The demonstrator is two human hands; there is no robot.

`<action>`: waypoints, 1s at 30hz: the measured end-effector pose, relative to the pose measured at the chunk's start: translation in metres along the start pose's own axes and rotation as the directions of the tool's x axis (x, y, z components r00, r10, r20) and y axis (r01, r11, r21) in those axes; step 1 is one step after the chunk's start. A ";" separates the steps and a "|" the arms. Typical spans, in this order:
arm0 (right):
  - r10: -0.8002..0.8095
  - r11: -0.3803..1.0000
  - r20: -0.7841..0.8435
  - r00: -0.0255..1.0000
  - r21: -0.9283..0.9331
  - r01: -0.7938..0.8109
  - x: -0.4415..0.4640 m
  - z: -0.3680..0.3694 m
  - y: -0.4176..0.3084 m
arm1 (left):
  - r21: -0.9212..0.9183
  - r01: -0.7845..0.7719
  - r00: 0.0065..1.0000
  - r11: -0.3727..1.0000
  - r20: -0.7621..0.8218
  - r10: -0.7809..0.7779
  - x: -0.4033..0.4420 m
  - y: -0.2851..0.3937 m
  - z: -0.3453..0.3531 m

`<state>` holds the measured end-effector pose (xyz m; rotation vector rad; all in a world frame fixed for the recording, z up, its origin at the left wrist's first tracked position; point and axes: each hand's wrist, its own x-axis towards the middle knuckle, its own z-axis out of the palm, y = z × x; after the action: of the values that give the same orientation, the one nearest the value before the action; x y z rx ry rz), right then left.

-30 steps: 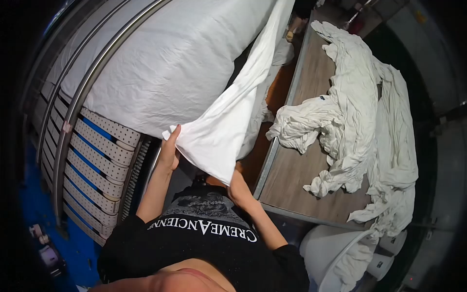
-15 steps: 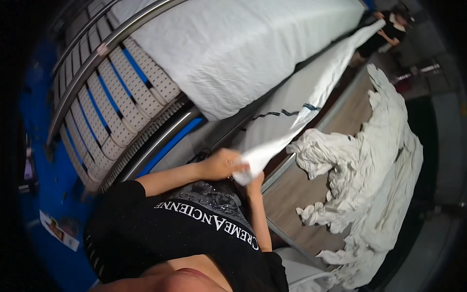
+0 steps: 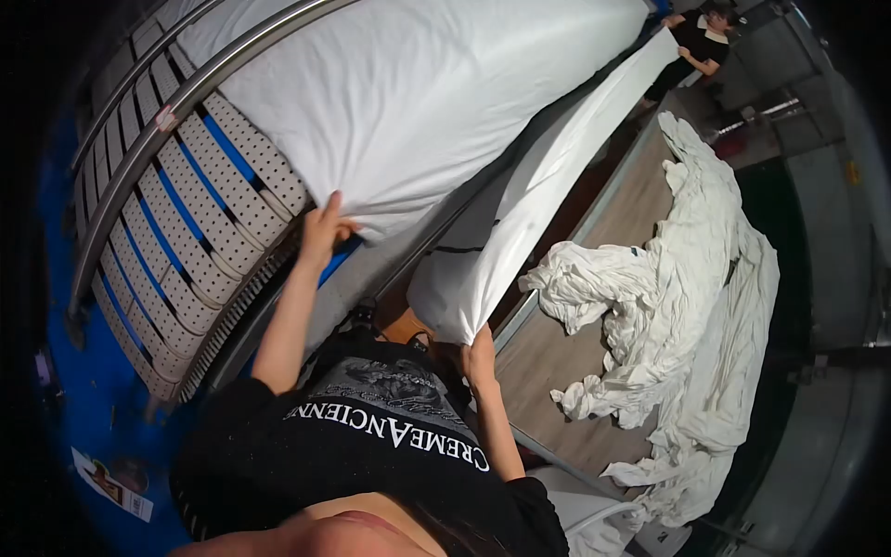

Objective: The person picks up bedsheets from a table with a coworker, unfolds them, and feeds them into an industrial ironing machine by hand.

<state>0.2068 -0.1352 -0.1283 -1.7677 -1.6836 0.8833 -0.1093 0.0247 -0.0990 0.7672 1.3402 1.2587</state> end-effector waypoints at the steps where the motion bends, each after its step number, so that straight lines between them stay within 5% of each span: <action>1: 0.007 1.000 -0.015 1.000 -0.001 -0.007 0.000 -0.003 0.001 | -0.029 0.026 1.000 0.999 -0.001 -0.026 -0.013 0.015 -0.011; 8: 0.063 0.997 -0.136 0.989 0.062 -0.055 0.005 -0.015 -0.043 | -0.047 0.040 0.974 0.998 -0.222 -0.049 0.001 0.004 -0.015; 11: 0.117 0.989 -0.136 0.984 0.107 -0.103 0.003 -0.018 -0.077 | 0.311 0.089 0.993 0.946 -0.096 -0.062 0.021 -0.051 0.001; 12: 0.157 0.975 -0.054 0.986 0.170 -0.146 0.004 -0.021 -0.082 | 0.177 0.036 0.996 0.984 -0.084 -0.021 0.022 -0.062 0.009; 13: 0.190 0.954 0.029 0.981 0.229 -0.191 0.004 -0.024 -0.088 | 0.252 -0.040 0.996 0.967 -0.069 0.059 0.023 -0.073 0.003; 16: 0.202 0.953 -0.047 0.978 0.240 -0.185 0.007 -0.030 -0.077 | 0.505 -0.311 0.925 0.805 -0.036 0.379 0.007 -0.053 -0.012; 19: 0.203 0.964 -0.115 0.972 0.199 -0.178 0.013 -0.038 -0.063 | 0.636 -0.242 0.911 0.733 -0.111 0.398 0.003 -0.048 -0.005; 21: 0.224 0.961 -0.128 0.966 0.193 -0.197 0.016 -0.041 -0.062 | 0.525 -0.132 0.926 0.841 -0.237 0.294 0.007 -0.053 0.007; 24: 0.297 0.913 -0.129 0.946 0.328 -0.242 0.018 -0.051 -0.090 | 0.303 -0.162 0.939 0.939 -0.244 0.241 0.032 -0.100 0.013; 26: 0.269 0.934 -0.142 0.953 0.279 -0.222 0.020 -0.052 -0.098 | 0.449 -0.145 0.975 0.882 -0.089 0.205 0.050 -0.141 0.008; 29: 0.154 0.968 -0.146 0.977 0.222 -0.119 0.022 -0.039 -0.076 | 0.623 0.047 0.989 0.781 -0.137 0.051 0.042 -0.127 0.023; 30: 0.240 0.930 -0.100 0.966 0.310 -0.199 0.024 -0.038 -0.080 | 0.641 -0.036 0.979 0.767 -0.131 0.155 0.044 -0.133 0.018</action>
<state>0.1848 -0.1037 -0.0454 -1.7821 -1.2090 1.0285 -0.0729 0.0396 -0.2349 1.2287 1.9399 0.9498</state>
